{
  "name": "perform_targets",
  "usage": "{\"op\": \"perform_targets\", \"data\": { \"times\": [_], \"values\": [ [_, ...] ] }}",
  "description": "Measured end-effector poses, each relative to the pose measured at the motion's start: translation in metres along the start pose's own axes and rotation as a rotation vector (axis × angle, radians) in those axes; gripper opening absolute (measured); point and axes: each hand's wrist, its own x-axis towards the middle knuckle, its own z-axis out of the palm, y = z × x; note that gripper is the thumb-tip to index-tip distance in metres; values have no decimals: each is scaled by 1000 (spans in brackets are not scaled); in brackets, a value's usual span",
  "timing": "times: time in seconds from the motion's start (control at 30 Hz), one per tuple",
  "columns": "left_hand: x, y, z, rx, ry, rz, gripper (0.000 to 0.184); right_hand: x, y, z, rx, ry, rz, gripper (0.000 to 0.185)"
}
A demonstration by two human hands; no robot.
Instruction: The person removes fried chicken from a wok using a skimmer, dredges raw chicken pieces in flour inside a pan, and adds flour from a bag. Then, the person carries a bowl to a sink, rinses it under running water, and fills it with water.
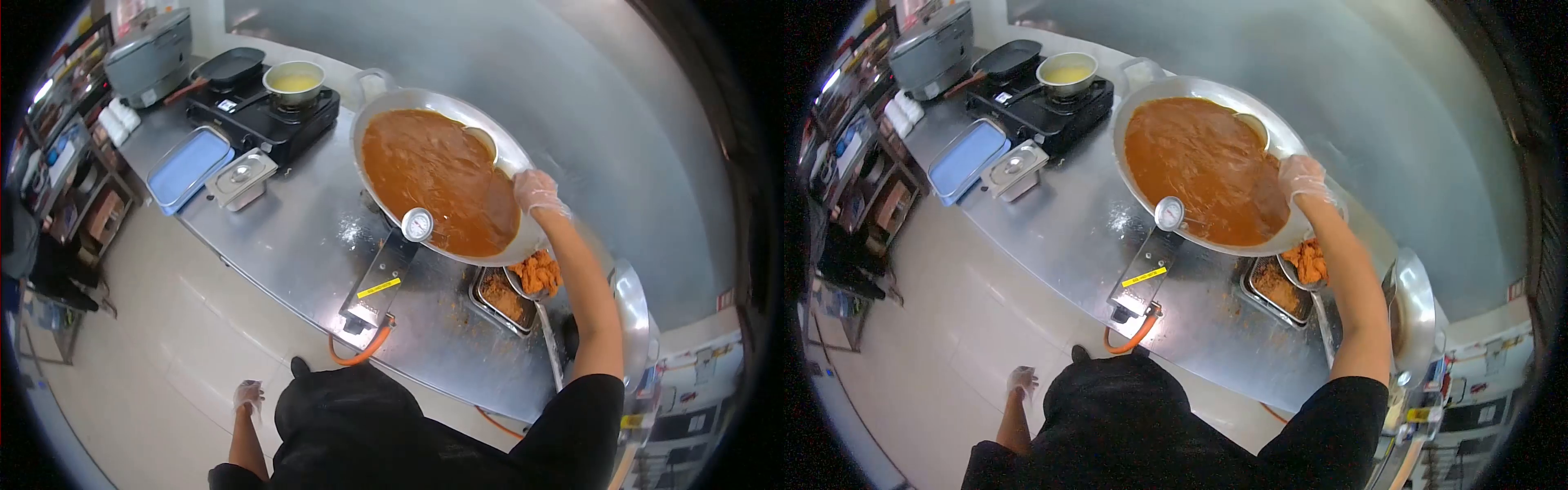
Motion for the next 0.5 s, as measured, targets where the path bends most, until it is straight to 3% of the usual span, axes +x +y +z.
{"op": "perform_targets", "data": {
  "times": [0.13,0.17,0.2,0.27,0.33,0.4,0.43,0.5],
  "values": [
    [-19,-8,-9,-90,25,-47,23,-3,-32,-25,-37,-138,-202,23],
    [-28,2,-13,-328,-26,-133,22,-5,-36,-31,-2,-162,-232,22],
    [-29,11,-12,-338,12,-104,22,-6,-40,-35,33,-186,-256,21],
    [-28,24,-10,-354,85,-49,22,-3,-41,-20,433,-312,-183,20],
    [-24,39,-7,-187,90,82,19,-14,-51,-30,555,-323,-249,19],
    [-13,44,-7,44,54,256,24,-38,-61,-52,402,-223,-451,19],
    [-3,49,1,388,154,293,23,-48,-63,-59,457,-230,-424,20],
    [-12,66,8,554,66,289,25,-68,-66,-70,572,-244,-360,22]
  ]
}}
